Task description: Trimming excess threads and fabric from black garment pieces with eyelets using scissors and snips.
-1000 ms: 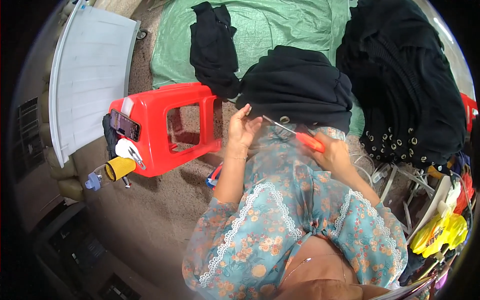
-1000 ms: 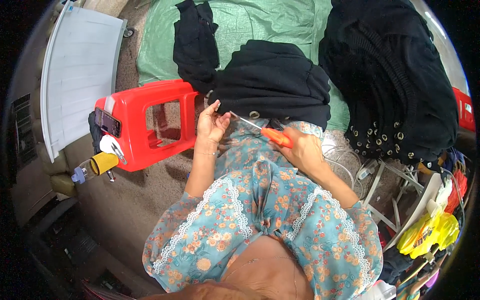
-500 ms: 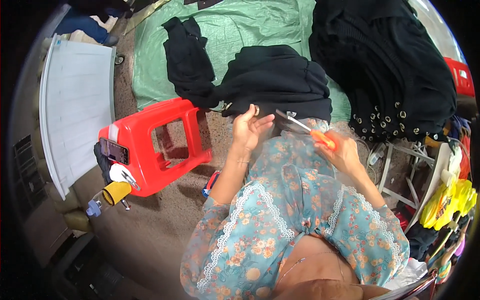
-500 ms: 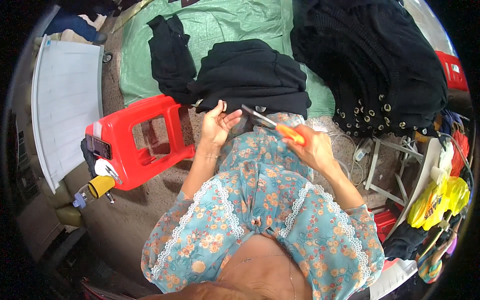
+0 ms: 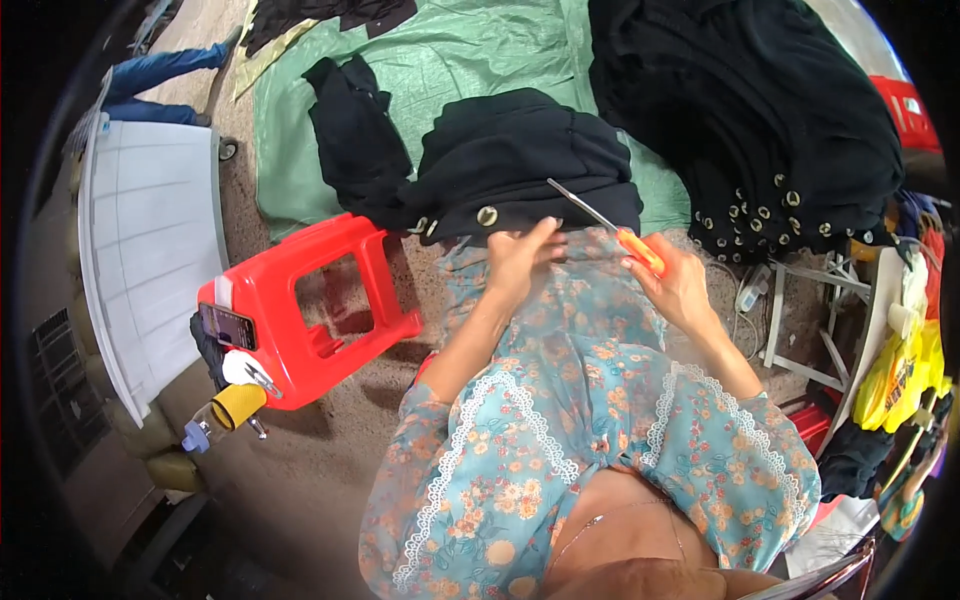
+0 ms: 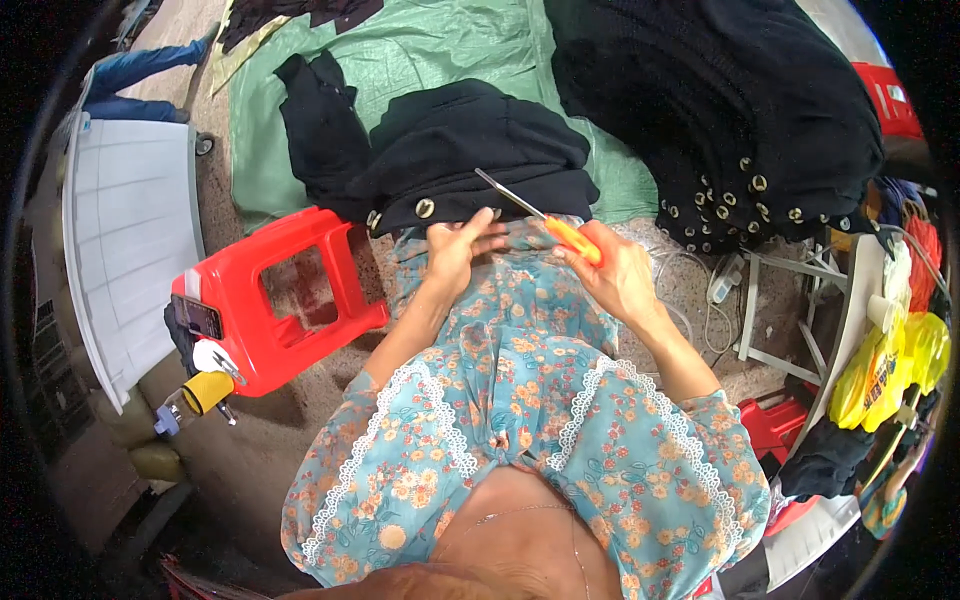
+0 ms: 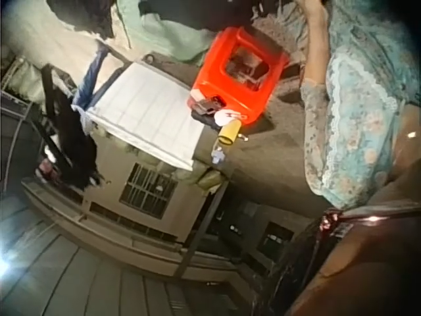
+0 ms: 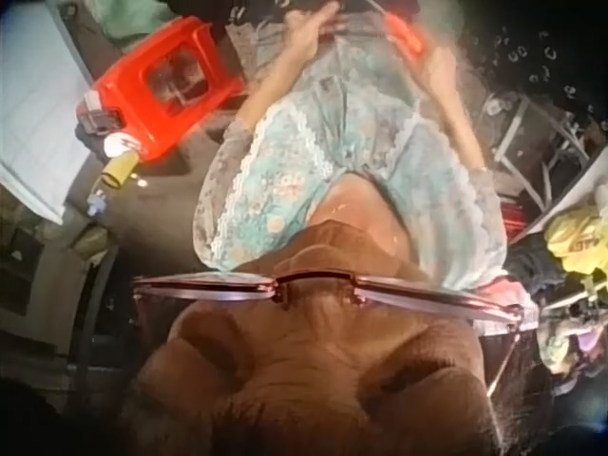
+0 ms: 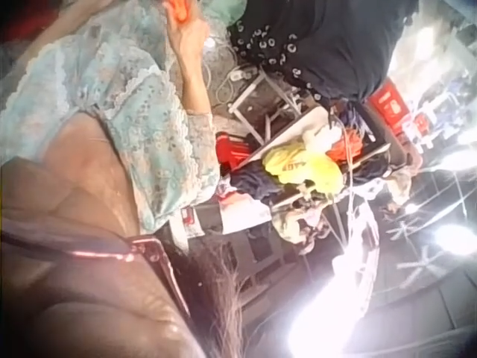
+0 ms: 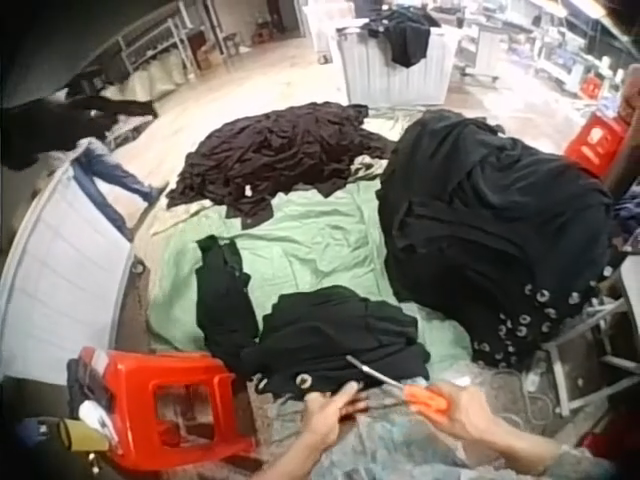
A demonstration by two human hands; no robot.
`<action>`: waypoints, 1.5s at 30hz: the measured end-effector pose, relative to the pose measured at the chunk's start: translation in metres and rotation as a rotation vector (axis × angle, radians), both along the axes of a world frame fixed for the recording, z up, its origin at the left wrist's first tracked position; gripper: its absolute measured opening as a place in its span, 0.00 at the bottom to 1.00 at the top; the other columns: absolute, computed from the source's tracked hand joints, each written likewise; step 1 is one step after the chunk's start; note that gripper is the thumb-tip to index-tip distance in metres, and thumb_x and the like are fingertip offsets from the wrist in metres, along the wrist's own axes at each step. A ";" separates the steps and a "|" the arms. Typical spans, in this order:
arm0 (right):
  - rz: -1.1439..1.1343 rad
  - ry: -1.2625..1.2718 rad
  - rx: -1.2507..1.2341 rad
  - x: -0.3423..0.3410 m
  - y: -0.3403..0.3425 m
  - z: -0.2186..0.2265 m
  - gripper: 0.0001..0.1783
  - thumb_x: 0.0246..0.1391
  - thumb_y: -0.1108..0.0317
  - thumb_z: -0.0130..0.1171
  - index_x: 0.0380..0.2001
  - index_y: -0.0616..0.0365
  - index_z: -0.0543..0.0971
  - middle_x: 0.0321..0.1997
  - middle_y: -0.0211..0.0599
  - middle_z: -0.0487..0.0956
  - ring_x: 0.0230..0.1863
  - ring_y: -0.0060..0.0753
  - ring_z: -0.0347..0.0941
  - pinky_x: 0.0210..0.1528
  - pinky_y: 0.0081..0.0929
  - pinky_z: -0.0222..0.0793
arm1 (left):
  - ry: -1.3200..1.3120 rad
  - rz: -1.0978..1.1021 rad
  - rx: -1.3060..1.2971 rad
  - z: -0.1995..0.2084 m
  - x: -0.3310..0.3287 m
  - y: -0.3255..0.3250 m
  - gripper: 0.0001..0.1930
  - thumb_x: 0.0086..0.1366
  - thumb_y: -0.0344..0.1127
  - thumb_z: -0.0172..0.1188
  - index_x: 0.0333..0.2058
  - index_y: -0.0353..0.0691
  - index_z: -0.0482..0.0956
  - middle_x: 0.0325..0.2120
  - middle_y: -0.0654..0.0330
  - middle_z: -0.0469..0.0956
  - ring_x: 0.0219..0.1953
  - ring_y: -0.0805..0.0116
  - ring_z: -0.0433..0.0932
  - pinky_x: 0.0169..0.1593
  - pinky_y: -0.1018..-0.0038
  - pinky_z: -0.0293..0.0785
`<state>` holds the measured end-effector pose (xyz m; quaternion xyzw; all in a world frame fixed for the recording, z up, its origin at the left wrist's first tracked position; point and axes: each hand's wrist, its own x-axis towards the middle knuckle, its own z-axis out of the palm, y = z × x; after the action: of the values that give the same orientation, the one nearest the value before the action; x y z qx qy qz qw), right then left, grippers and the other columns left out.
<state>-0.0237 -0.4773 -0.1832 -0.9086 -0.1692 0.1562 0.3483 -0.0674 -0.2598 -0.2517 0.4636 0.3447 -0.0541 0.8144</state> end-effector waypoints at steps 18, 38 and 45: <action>0.165 -0.083 0.186 -0.009 0.011 0.006 0.17 0.48 0.54 0.67 0.29 0.56 0.77 0.22 0.40 0.77 0.24 0.47 0.76 0.24 0.37 0.69 | -0.016 0.243 -0.138 0.043 -0.012 0.068 0.07 0.63 0.35 0.61 0.31 0.38 0.76 0.25 0.58 0.80 0.17 0.62 0.79 0.20 0.71 0.77; 0.108 -0.002 0.046 -0.003 0.031 0.003 0.17 0.49 0.52 0.65 0.32 0.53 0.77 0.25 0.40 0.78 0.25 0.48 0.76 0.26 0.38 0.69 | 0.190 -0.130 0.834 -0.032 -0.045 0.067 0.12 0.55 0.39 0.68 0.28 0.37 0.78 0.31 0.62 0.76 0.32 0.66 0.76 0.35 0.74 0.71; 0.290 -0.017 -0.009 -0.020 0.013 0.011 0.17 0.46 0.53 0.67 0.29 0.55 0.77 0.22 0.40 0.77 0.25 0.48 0.76 0.26 0.38 0.70 | 0.041 0.252 -0.355 0.018 -0.027 0.081 0.16 0.68 0.43 0.53 0.43 0.37 0.76 0.38 0.56 0.82 0.40 0.63 0.81 0.44 0.65 0.78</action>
<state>-0.0439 -0.4648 -0.1723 -0.8774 -0.3012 0.1981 0.3165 -0.0948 -0.1792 -0.2337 0.2648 0.4014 -0.0211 0.8766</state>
